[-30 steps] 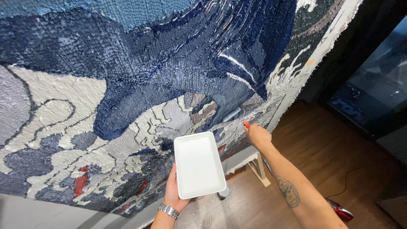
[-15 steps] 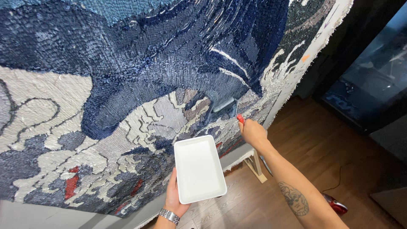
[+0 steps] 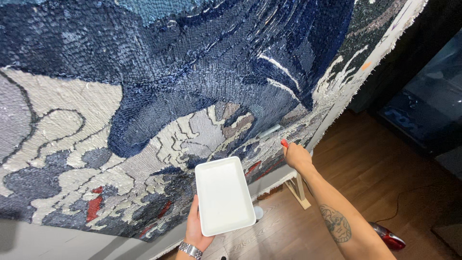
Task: The person applies a white liquid to a large, textured rug using a small paint roller. They repeatedly dip the roller into a white tray and roll it across the rug's surface, covering a specific section.
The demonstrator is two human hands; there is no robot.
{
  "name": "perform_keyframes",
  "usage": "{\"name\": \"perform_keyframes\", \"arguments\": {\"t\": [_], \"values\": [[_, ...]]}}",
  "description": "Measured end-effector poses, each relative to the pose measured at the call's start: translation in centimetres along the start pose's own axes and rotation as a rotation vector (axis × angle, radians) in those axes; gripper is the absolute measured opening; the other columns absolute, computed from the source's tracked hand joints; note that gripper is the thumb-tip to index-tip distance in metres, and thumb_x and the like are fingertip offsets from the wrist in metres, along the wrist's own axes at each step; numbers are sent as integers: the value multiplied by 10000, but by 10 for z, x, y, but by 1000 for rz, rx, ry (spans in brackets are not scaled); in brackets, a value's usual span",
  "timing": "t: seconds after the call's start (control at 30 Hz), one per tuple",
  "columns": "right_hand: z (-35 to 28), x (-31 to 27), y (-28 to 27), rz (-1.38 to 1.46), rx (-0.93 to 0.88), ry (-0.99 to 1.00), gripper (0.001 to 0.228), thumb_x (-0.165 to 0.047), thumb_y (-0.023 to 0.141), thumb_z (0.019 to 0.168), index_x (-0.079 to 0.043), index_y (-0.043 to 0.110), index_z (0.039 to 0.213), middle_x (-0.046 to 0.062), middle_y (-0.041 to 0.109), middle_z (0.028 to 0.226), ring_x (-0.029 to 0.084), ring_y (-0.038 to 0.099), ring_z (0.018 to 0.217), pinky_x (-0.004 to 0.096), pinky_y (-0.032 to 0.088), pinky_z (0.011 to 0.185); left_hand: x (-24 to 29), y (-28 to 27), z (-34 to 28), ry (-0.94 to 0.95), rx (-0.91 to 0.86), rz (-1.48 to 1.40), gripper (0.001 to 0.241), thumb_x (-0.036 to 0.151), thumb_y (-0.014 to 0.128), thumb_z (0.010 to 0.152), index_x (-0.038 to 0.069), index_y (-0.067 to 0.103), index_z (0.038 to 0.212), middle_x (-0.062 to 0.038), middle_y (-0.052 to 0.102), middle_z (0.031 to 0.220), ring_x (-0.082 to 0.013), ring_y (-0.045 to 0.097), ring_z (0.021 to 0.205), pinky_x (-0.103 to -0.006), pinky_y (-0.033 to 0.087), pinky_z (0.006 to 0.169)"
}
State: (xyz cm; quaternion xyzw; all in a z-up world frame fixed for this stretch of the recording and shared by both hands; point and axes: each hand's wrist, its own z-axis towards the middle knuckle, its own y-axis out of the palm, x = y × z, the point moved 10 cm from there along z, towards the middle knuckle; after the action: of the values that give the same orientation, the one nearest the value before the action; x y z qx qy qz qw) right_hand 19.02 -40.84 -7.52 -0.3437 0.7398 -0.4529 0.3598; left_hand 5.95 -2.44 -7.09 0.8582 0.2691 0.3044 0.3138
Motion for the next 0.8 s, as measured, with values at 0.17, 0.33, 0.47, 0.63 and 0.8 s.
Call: {"name": "perform_keyframes", "arguments": {"t": [0.17,0.33,0.47,0.63,0.8], "values": [[-25,-5,-37,78,47,-66,512,-450,377,1109,-25,627,971,210,727,925,417,684,834,534,517,724,-9,13,4,-45,-4,-16,737,625,416,960,155,585,1501,-154,652,1415,-409,615,1207,-589,489,975],[-43,-11,-62,89,164,-165,543,-472,406,1107,-21,603,880,217,702,844,443,656,773,553,478,660,-32,23,16,-64,-35,-29,708,628,446,965,144,629,1449,-150,687,1356,-383,646,1157,-553,510,961],[-38,-13,-53,57,137,-108,523,-482,387,1105,-33,609,953,181,699,868,407,660,765,536,492,665,-36,41,7,-84,-51,-34,735,626,407,960,173,577,1512,-147,647,1428,-404,612,1217,-578,484,990],[-24,-11,-37,21,92,-54,531,-481,383,1095,-18,640,1053,226,738,1006,460,702,920,583,537,768,-40,28,7,-73,-36,-50,708,635,450,955,159,630,1447,-138,686,1357,-384,644,1161,-557,512,958],[-11,-6,-9,43,-47,26,540,-491,325,1110,-22,583,1181,238,723,1099,436,705,972,568,546,816,-25,21,0,-18,17,-53,693,603,442,972,141,610,1460,-147,667,1383,-376,622,1184,-544,487,994]]}}
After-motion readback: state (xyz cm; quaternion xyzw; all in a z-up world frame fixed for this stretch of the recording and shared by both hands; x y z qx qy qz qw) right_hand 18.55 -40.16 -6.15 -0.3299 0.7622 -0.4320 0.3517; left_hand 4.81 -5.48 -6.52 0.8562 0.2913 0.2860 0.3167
